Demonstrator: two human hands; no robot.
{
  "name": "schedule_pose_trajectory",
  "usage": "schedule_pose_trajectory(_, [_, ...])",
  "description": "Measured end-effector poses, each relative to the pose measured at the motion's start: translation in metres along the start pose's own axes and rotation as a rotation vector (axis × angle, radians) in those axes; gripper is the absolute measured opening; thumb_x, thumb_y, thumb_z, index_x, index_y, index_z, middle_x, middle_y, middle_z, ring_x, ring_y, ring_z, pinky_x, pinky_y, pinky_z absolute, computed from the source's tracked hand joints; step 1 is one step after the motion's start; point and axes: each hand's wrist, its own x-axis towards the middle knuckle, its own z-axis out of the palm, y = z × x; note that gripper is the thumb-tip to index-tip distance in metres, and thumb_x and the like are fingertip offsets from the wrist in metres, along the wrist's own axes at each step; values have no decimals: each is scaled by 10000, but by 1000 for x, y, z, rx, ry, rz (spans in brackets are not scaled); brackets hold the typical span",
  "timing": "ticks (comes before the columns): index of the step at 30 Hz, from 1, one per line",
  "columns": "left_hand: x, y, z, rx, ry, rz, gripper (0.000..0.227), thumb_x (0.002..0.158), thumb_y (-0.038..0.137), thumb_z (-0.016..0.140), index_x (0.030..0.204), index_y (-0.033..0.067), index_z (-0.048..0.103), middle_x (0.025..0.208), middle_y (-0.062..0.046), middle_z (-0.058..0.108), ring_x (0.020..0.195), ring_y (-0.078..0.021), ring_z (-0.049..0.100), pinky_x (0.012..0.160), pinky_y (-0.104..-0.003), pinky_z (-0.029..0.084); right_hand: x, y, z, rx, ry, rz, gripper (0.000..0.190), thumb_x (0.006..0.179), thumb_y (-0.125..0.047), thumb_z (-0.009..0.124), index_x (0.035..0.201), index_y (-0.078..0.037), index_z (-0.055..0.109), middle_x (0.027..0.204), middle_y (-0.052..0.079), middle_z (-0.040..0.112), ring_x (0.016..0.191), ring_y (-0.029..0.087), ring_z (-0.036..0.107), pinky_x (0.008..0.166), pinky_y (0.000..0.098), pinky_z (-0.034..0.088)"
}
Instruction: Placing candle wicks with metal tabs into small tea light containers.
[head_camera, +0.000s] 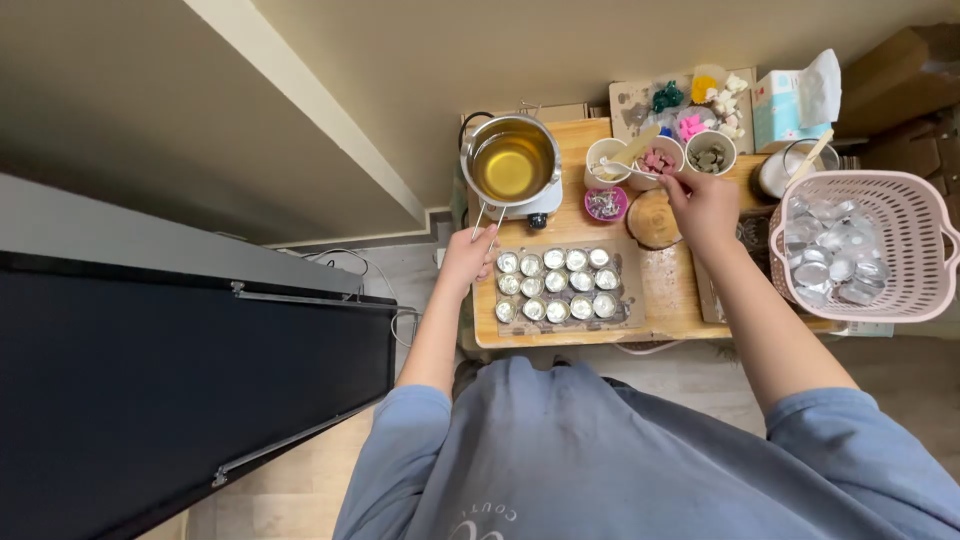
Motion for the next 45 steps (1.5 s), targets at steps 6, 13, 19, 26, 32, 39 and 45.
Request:
schedule_pose_trajectory(6, [-8, 15, -4, 39, -12, 5, 324, 1026, 324, 629, 1138, 23, 670, 594, 33, 445, 439, -43, 354, 398, -236, 256, 11, 15, 33, -107, 8, -126, 251, 1004, -302, 805, 1012, -51, 805, 842, 175, 717, 733, 355, 686, 670, 423, 536])
schedule_pose_trajectory(13, [-11, 28, 0, 172, 126, 9, 454, 954, 331, 673, 1316, 87, 548, 624, -6, 559, 413, -84, 429, 381, -258, 324, 8, 7, 49, 184, 7, 99, 259, 1013, -264, 783, 1104, -22, 787, 838, 193, 730, 708, 257, 714, 691, 363, 555])
schedule_pose_trajectory(19, [-5, 17, -12, 60, 148, 33, 544, 944, 368, 707, 1352, 61, 518, 739, -41, 612, 489, -123, 572, 438, -276, 437, -11, 15, 73, 732, 8, 474, 375, 1102, -353, 586, 1252, -32, 705, 938, 74, 777, 755, 96, 724, 622, 276, 538])
schedule_pose_trajectory(26, [-17, -2, -41, 40, 329, 190, 538, 959, 395, 668, 1373, 89, 513, 1050, -78, 650, 800, -123, 674, 708, -267, 550, -41, 59, 128, 278, -47, 583, 441, 1021, -423, 677, 1000, 16, 724, 799, 179, 723, 680, 254, 711, 657, 390, 552])
schedule_pose_trajectory(32, [-63, -15, -66, -106, 538, 397, 417, 1007, 259, 633, 1356, 61, 524, 1116, -65, 629, 846, -119, 663, 745, -262, 525, -35, 63, 149, 15, -292, 456, 367, 905, -346, 736, 814, 7, 771, 714, 230, 695, 694, 384, 696, 721, 461, 549])
schedule_pose_trajectory(39, [-100, -20, -65, 15, 665, 571, 279, 1021, 116, 628, 1277, 13, 581, 1059, -51, 609, 749, -82, 538, 677, -239, 454, -44, 44, 132, 74, -207, 394, 266, 906, -242, 717, 866, 15, 776, 750, 214, 703, 703, 367, 694, 725, 442, 546])
schedule_pose_trajectory(45, [-101, -47, -35, 43, 601, 573, 146, 1074, 118, 616, 1160, 3, 644, 1047, -23, 651, 862, -56, 575, 762, -218, 472, -58, 20, 102, 140, -191, 477, 255, 921, -244, 723, 878, 0, 783, 728, 167, 711, 660, 295, 697, 697, 408, 540])
